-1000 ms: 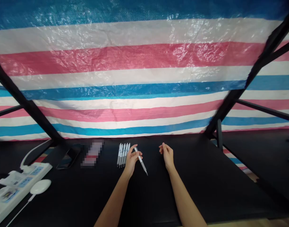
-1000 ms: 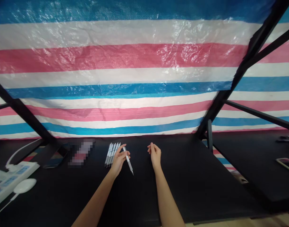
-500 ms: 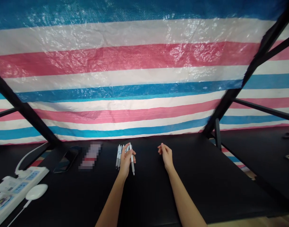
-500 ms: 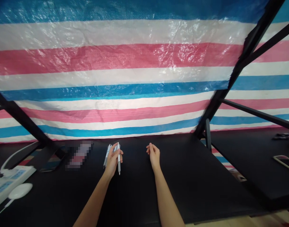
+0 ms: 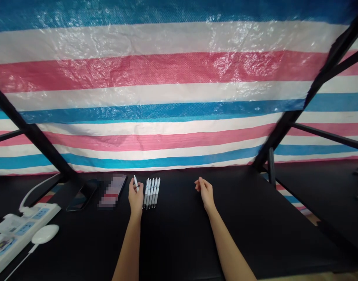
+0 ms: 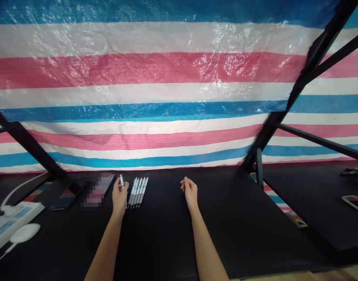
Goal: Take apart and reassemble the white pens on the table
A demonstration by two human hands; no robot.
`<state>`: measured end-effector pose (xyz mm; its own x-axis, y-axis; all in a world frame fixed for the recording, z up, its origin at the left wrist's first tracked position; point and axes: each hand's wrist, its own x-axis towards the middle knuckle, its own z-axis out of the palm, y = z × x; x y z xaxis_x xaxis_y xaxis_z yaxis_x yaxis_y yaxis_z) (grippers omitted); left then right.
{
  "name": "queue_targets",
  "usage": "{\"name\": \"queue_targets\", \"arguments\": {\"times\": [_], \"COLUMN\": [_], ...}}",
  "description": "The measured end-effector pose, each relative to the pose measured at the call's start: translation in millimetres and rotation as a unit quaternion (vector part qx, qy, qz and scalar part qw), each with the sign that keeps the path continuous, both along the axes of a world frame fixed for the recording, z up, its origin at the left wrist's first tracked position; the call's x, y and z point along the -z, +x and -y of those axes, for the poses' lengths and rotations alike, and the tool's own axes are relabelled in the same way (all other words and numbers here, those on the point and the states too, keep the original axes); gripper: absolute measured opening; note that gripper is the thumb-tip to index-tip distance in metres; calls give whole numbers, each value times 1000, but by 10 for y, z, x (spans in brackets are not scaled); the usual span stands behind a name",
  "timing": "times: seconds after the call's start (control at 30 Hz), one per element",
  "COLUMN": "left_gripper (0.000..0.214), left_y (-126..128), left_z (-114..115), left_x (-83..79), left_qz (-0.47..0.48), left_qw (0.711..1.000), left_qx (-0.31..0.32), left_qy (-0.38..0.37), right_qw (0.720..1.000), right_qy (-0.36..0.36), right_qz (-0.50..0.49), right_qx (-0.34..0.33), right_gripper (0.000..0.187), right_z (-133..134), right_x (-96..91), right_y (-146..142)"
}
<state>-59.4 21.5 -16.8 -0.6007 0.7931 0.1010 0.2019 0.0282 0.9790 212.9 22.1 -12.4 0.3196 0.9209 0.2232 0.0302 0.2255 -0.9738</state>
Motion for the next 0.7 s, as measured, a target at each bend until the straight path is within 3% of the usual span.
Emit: {"name": "queue_targets", "arguments": {"times": [0.13, 0.23, 0.4, 0.53, 0.7], "left_gripper": [59, 43, 30, 27, 24], "left_y": [-29, -9, 4, 21, 107], "left_z": [-51, -51, 10, 43, 49], "left_x": [80, 81, 25, 13, 23], "left_qz": [-94, -169, -278, -313, -274], "left_qw": [993, 983, 959, 945, 954], "left_qx": [10, 47, 44, 82, 117], "left_qy": [-69, -55, -44, -51, -42], "right_qw": [1000, 1000, 1000, 1000, 1000], "right_qy": [-3, -5, -2, -1, 0], "right_qz": [9, 5, 4, 5, 2], "right_qx": [-8, -8, -5, -10, -13], "right_gripper": [51, 50, 50, 49, 48], "right_z": [-2, 0, 9, 14, 8], "right_x": [9, 8, -5, -10, 2], "right_y": [1, 3, 2, -8, -12]}}
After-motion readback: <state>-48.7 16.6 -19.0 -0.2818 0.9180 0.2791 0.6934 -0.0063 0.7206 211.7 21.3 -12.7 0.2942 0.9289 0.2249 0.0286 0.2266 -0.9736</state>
